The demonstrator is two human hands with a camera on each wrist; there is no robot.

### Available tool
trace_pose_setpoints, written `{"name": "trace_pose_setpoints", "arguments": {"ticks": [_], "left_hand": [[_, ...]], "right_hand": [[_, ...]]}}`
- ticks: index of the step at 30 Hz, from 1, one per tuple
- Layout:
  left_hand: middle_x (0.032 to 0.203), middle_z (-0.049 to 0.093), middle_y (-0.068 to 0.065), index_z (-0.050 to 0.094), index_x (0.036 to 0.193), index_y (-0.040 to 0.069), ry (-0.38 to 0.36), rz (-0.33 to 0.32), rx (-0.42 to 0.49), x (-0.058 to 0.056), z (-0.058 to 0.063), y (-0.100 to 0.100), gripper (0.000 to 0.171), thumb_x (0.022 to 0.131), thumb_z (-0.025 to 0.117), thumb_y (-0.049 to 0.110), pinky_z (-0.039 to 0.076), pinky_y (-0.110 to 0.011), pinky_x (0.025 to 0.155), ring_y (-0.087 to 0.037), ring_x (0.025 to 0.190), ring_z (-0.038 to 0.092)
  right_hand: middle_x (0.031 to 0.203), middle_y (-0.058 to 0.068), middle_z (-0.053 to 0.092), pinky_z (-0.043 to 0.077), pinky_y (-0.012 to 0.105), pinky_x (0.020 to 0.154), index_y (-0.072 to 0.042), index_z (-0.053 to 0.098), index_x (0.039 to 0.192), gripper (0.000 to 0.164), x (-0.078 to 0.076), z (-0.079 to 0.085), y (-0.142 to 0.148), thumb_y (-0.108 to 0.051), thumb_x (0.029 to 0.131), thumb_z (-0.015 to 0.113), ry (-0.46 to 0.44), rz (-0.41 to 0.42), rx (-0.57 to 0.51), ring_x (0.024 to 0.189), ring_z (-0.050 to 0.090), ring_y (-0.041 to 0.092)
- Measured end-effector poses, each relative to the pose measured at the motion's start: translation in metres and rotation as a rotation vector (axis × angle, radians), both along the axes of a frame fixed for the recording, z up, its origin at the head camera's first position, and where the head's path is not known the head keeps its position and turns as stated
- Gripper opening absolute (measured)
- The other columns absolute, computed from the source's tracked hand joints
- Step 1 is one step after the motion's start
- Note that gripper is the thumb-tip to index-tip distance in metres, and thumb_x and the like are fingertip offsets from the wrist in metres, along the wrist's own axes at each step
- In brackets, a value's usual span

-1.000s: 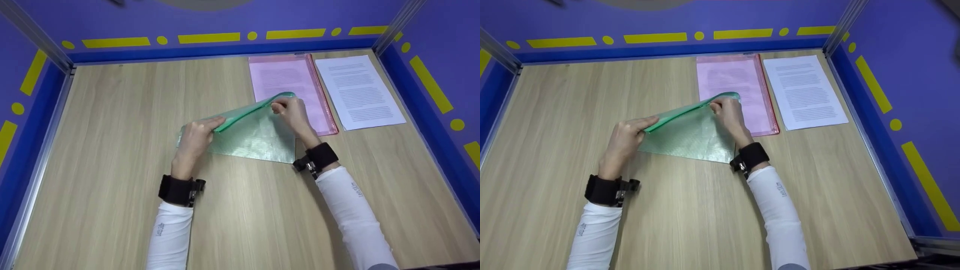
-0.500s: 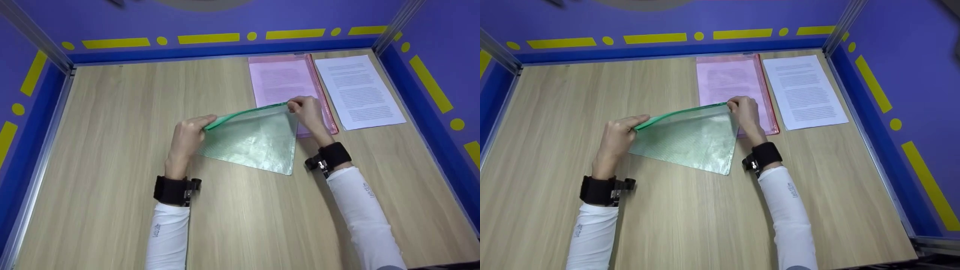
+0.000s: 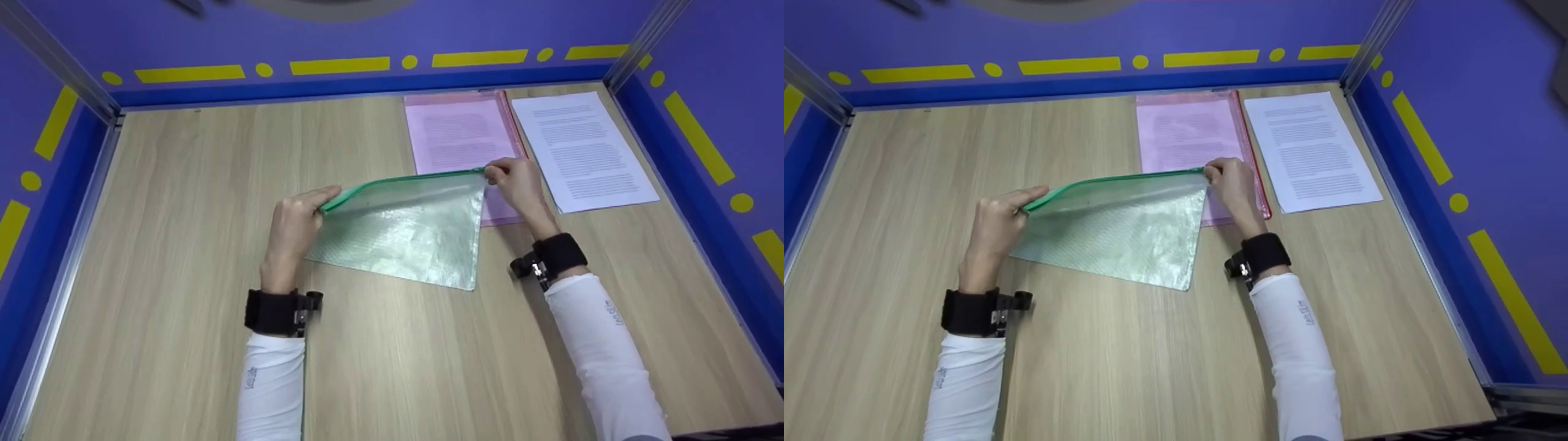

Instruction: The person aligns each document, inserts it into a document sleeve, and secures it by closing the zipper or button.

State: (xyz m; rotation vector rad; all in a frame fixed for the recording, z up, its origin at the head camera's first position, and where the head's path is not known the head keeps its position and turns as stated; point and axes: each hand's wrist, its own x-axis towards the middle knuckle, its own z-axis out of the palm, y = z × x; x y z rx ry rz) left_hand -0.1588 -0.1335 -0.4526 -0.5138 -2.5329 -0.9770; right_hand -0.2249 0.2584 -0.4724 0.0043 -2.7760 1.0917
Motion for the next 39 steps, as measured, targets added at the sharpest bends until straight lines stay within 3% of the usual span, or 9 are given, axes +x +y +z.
{"name": "trace_pose_setpoints", "arguments": {"ticks": [7, 21, 25, 28, 31, 35, 39], "left_hand": [[0.111, 0.075, -0.014, 0.075, 0.112, 0.004, 0.004, 0.013, 0.001, 0.001, -0.001, -0.003, 0.049, 0.078, 0.055, -0.026, 0.059, -0.038, 0.089, -0.028, 0.104, 0.073], [0.110, 0.076, -0.014, 0.075, 0.110, 0.003, -0.041, 0.025, 0.035, -0.001, -0.003, -0.004, 0.046, 0.080, 0.054, -0.025, 0.059, -0.040, 0.091, -0.028, 0.106, 0.072], [0.109, 0.076, -0.014, 0.075, 0.110, 0.003, -0.042, 0.016, 0.043, -0.001, -0.003, -0.003, 0.047, 0.080, 0.052, -0.025, 0.059, -0.040, 0.090, -0.028, 0.105, 0.073], [0.108, 0.076, -0.014, 0.076, 0.109, 0.003, -0.037, 0.018, 0.053, -0.002, -0.003, -0.004, 0.046, 0.081, 0.052, -0.024, 0.059, -0.040, 0.090, -0.029, 0.105, 0.073], [0.108, 0.076, -0.015, 0.076, 0.109, 0.002, -0.037, 0.025, 0.058, -0.001, -0.003, -0.005, 0.046, 0.081, 0.052, -0.024, 0.059, -0.040, 0.090, -0.030, 0.104, 0.073], [0.108, 0.076, -0.016, 0.076, 0.109, 0.002, -0.031, 0.021, 0.052, 0.000, -0.001, -0.004, 0.046, 0.080, 0.052, -0.024, 0.059, -0.041, 0.090, -0.031, 0.104, 0.073], [0.107, 0.076, -0.015, 0.076, 0.108, 0.003, -0.014, 0.014, 0.040, 0.000, -0.001, -0.002, 0.045, 0.080, 0.052, -0.024, 0.059, -0.042, 0.089, -0.030, 0.103, 0.073]], "right_hand": [[0.091, 0.020, 0.076, 0.040, 0.007, 0.061, 0.000, 0.077, 0.102, 0.019, 0.001, 0.004, 0.011, -0.014, 0.096, 0.064, -0.005, -0.035, 0.039, 0.081, 0.073, 0.030], [0.095, 0.024, 0.075, 0.044, 0.004, 0.061, 0.003, 0.075, 0.105, 0.019, 0.003, 0.004, 0.020, -0.011, 0.095, 0.065, -0.024, -0.055, -0.005, 0.081, 0.074, 0.030], [0.093, 0.022, 0.076, 0.043, 0.006, 0.060, 0.001, 0.076, 0.102, 0.018, 0.004, 0.005, 0.021, -0.012, 0.094, 0.066, -0.015, -0.079, 0.020, 0.070, 0.070, 0.014], [0.090, 0.020, 0.076, 0.041, 0.006, 0.058, 0.000, 0.077, 0.100, 0.018, 0.005, 0.005, 0.024, -0.012, 0.094, 0.065, -0.005, -0.117, 0.045, 0.062, 0.060, -0.003], [0.089, 0.021, 0.076, 0.039, 0.007, 0.056, 0.000, 0.077, 0.099, 0.018, 0.006, 0.005, 0.027, -0.012, 0.095, 0.065, -0.003, -0.139, 0.059, 0.058, 0.051, -0.010], [0.088, 0.020, 0.076, 0.040, 0.007, 0.056, 0.000, 0.077, 0.100, 0.018, 0.007, 0.004, 0.030, -0.013, 0.095, 0.065, -0.006, -0.140, 0.038, 0.058, 0.053, -0.010], [0.092, 0.021, 0.076, 0.043, 0.005, 0.058, 0.000, 0.077, 0.102, 0.019, 0.006, 0.000, 0.032, -0.014, 0.094, 0.066, -0.024, -0.131, 0.003, 0.064, 0.065, 0.001]]}}
